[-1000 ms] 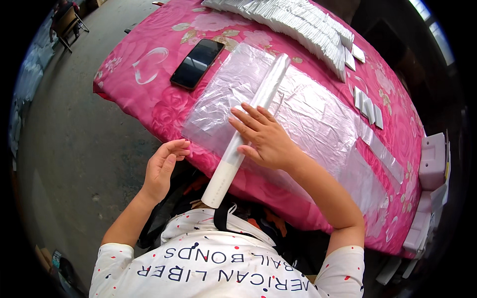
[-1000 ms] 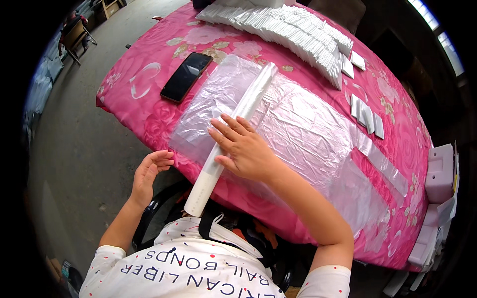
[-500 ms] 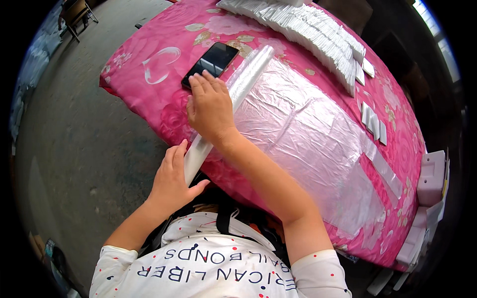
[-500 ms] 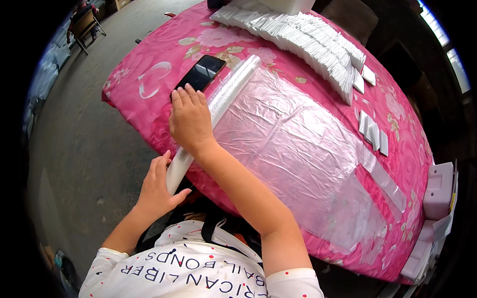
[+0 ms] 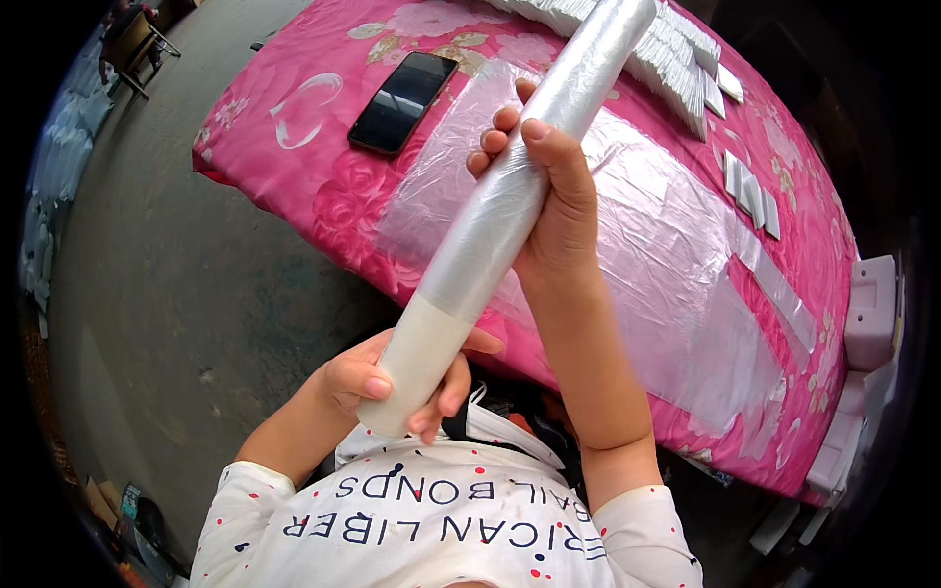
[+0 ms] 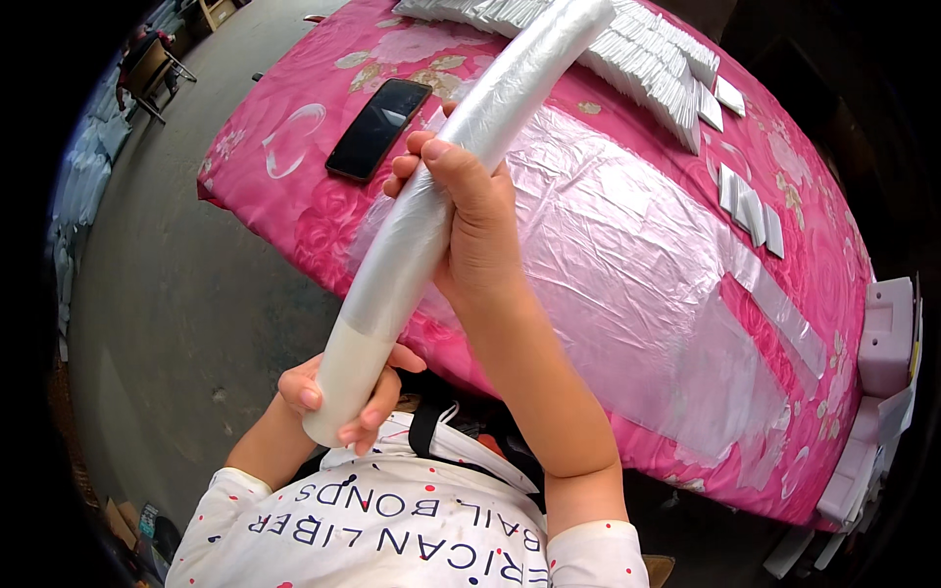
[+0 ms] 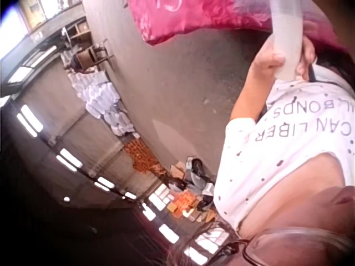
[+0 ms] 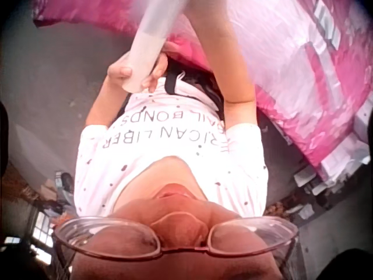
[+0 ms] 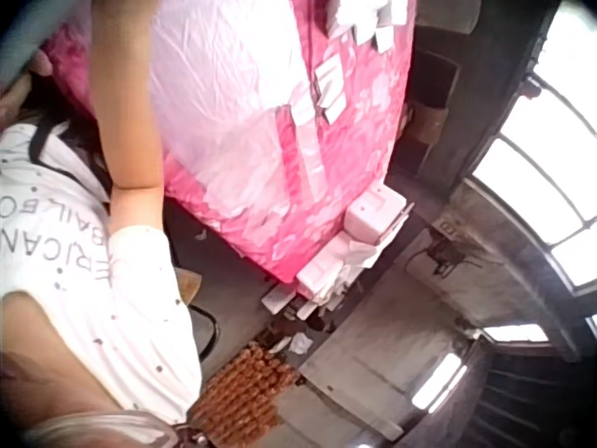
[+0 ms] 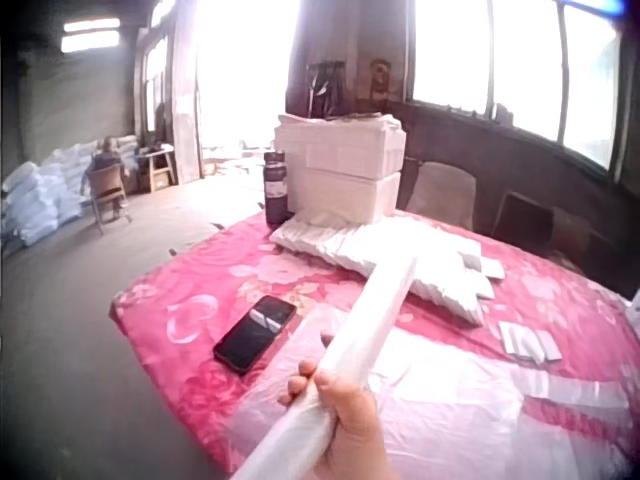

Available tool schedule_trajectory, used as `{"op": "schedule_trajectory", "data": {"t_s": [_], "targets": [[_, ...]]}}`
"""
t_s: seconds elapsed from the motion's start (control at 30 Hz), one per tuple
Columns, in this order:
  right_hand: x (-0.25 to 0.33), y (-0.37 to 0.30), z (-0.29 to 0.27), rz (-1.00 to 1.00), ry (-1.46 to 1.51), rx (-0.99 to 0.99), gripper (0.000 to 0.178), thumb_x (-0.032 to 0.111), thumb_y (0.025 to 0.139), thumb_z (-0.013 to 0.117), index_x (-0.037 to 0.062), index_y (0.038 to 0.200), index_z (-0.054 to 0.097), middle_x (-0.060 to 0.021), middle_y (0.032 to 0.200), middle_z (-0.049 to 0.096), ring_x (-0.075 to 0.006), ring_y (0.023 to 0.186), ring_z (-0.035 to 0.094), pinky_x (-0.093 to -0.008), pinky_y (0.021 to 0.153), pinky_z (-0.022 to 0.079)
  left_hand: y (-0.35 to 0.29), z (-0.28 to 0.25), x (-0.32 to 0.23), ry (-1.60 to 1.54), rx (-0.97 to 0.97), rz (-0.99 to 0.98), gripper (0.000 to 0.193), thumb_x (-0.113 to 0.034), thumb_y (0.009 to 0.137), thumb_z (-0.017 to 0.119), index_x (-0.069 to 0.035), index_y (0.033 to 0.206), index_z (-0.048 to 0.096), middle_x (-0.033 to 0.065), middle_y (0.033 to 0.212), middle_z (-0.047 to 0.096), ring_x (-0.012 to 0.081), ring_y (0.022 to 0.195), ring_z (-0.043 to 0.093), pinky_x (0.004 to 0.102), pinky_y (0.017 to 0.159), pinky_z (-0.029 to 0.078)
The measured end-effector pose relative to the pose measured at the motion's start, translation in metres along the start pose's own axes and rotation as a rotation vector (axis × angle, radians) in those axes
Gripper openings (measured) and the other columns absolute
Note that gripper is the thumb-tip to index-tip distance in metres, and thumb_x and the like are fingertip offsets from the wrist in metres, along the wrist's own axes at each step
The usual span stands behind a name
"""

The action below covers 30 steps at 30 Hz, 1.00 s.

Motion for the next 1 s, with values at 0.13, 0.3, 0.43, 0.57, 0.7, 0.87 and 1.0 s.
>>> {"op": "schedule_trajectory", "data": {"t_s": [0.13, 0.3, 0.43, 0.57, 0.7, 0.87, 1.0], "targets": [[0.028, -0.01, -0.019, -0.02, -0.339, -0.15, 0.059, 0.018, 0.075, 0.066, -0.0002, 0.121, 0.034, -0.0085, 0.088, 0.054, -0.0144, 0.077, 0.058, -0.0312, 0.071, 0.052, 0.016, -0.009, -0.013, 0.612, -0.416, -0.082, 0.076, -0.025, 0.065, 0.075, 0.008, 0.124, 0.039, 0.0131, 0.087, 0.057, 0.0146, 0.066, 0.059, 0.0291, 0.061, 0.051], [0.019, -0.026, -0.034, 0.015, -0.124, -0.092, 0.058, 0.019, 0.077, 0.065, 0.0, 0.121, 0.032, -0.0077, 0.087, 0.053, -0.014, 0.076, 0.057, -0.031, 0.07, 0.052, 0.021, -0.004, 0.009, 0.494, -0.319, -0.194, 0.046, -0.018, 0.068, 0.074, 0.0, 0.104, 0.051, 0.0046, 0.077, 0.056, 0.0107, 0.067, 0.056, 0.0257, 0.061, 0.049], [0.015, -0.041, -0.039, 0.012, -0.043, -0.094, 0.059, 0.016, 0.077, 0.066, -0.0006, 0.122, 0.031, -0.0072, 0.085, 0.052, -0.0137, 0.074, 0.057, -0.0315, 0.067, 0.052, 0.018, -0.014, 0.027, 0.335, -0.212, -0.23, 0.048, -0.019, 0.067, 0.073, 0.0, 0.104, 0.05, 0.0051, 0.078, 0.055, 0.0104, 0.064, 0.055, 0.0252, 0.057, 0.049], [0.016, -0.049, -0.046, 0.004, -0.034, -0.13, 0.059, 0.012, 0.077, 0.065, -0.001, 0.123, 0.03, -0.0068, 0.085, 0.051, -0.0137, 0.074, 0.057, -0.0316, 0.066, 0.052, 0.02, -0.022, 0.037, 0.212, -0.151, -0.271, 0.052, -0.023, 0.067, 0.075, 0.0, 0.106, 0.05, 0.0066, 0.08, 0.056, 0.0119, 0.064, 0.056, 0.0256, 0.059, 0.049], [0.017, -0.057, -0.059, 0.001, -0.127, -0.188, 0.058, 0.016, 0.078, 0.064, 0.0014, 0.123, 0.031, -0.0058, 0.087, 0.052, -0.0132, 0.075, 0.055, -0.0308, 0.07, 0.05, 0.033, -0.029, 0.032, 0.414, -0.147, -0.25, 0.056, -0.034, 0.07, 0.072, 0.001, 0.108, 0.048, 0.0113, 0.081, 0.058, 0.0157, 0.065, 0.058, 0.0274, 0.057, 0.05], [-0.016, -0.079, -0.084, 0.106, -0.219, -0.221, 0.057, 0.015, 0.079, 0.064, 0.0005, 0.123, 0.03, -0.0068, 0.09, 0.053, -0.0139, 0.079, 0.057, -0.0311, 0.072, 0.05, 0.032, -0.062, 0.032, 0.375, -0.498, -0.339, 0.056, -0.052, 0.082, 0.054, -0.001, 0.108, 0.05, 0.0108, 0.083, 0.061, 0.015, 0.067, 0.06, 0.0279, 0.061, 0.05], [-0.012, -0.082, -0.105, 0.162, -0.393, -0.24, 0.064, 0.017, 0.079, 0.067, -0.0007, 0.127, 0.028, -0.0104, 0.098, 0.055, -0.0179, 0.087, 0.058, -0.0324, 0.077, 0.05, 0.021, -0.064, 0.026, 0.743, -0.555, -0.367, 0.054, -0.053, 0.087, 0.046, -0.003, 0.106, 0.051, 0.0082, 0.073, 0.059, 0.013, 0.061, 0.058, 0.0259, 0.058, 0.05]]}}
Point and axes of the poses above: each hand's wrist, its own y-axis towards the middle knuckle, its own z-axis out of the palm, x = y × z, the point moved 7 cm from there along y, towards the middle knuckle
